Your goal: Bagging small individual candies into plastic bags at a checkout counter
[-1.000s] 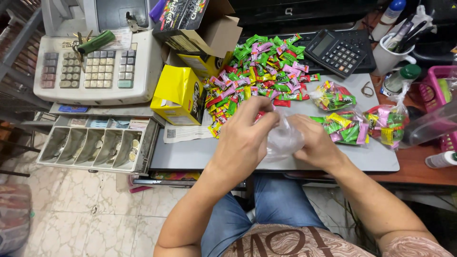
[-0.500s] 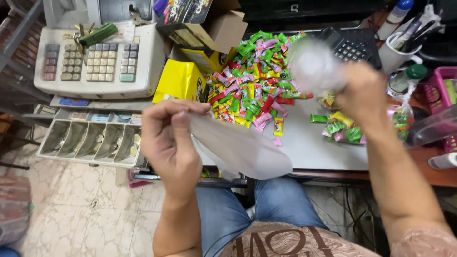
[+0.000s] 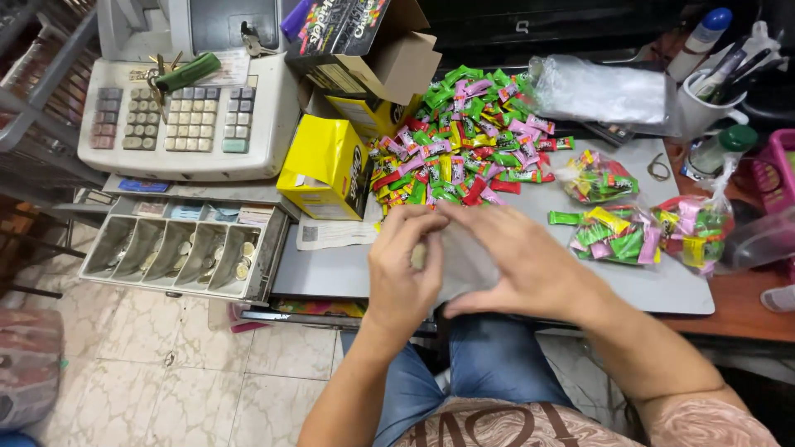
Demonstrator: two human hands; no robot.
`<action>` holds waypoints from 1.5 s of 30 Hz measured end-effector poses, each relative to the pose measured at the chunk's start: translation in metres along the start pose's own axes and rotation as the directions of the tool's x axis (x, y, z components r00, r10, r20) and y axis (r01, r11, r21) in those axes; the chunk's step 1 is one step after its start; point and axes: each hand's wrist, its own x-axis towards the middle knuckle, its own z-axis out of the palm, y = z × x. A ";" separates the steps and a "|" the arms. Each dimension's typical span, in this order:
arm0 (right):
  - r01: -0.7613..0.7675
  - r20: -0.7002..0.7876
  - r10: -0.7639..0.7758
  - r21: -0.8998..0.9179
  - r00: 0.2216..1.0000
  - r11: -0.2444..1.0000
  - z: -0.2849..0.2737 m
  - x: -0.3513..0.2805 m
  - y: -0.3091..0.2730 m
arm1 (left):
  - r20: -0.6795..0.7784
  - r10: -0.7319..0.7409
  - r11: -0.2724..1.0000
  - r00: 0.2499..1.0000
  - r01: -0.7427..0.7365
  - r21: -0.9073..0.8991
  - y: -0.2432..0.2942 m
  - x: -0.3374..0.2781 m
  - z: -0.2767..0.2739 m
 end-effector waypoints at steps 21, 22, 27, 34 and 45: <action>-0.234 -0.282 0.533 0.669 0.798 0.705 0.004 -0.032 0.059 | 0.292 -0.410 0.825 0.864 0.488 -0.286 -0.083 -0.055 0.009; -0.224 -0.289 0.597 0.737 0.749 0.637 0.005 -0.033 0.062 | 0.331 -0.478 0.722 0.813 0.579 -0.379 -0.086 -0.061 0.009; -0.151 -0.322 0.691 0.834 0.647 0.531 0.001 -0.052 0.095 | 0.366 -0.557 0.503 0.745 0.654 -0.566 -0.100 -0.073 0.006; -0.381 -0.141 0.744 0.788 0.653 0.484 -0.025 -0.073 0.086 | 0.266 -0.621 0.432 0.737 0.606 -0.668 -0.101 -0.072 -0.004; -0.474 -0.503 0.554 0.290 0.664 0.831 0.018 -0.071 0.037 | 0.258 -0.654 0.432 0.711 0.631 -0.644 -0.054 -0.064 0.034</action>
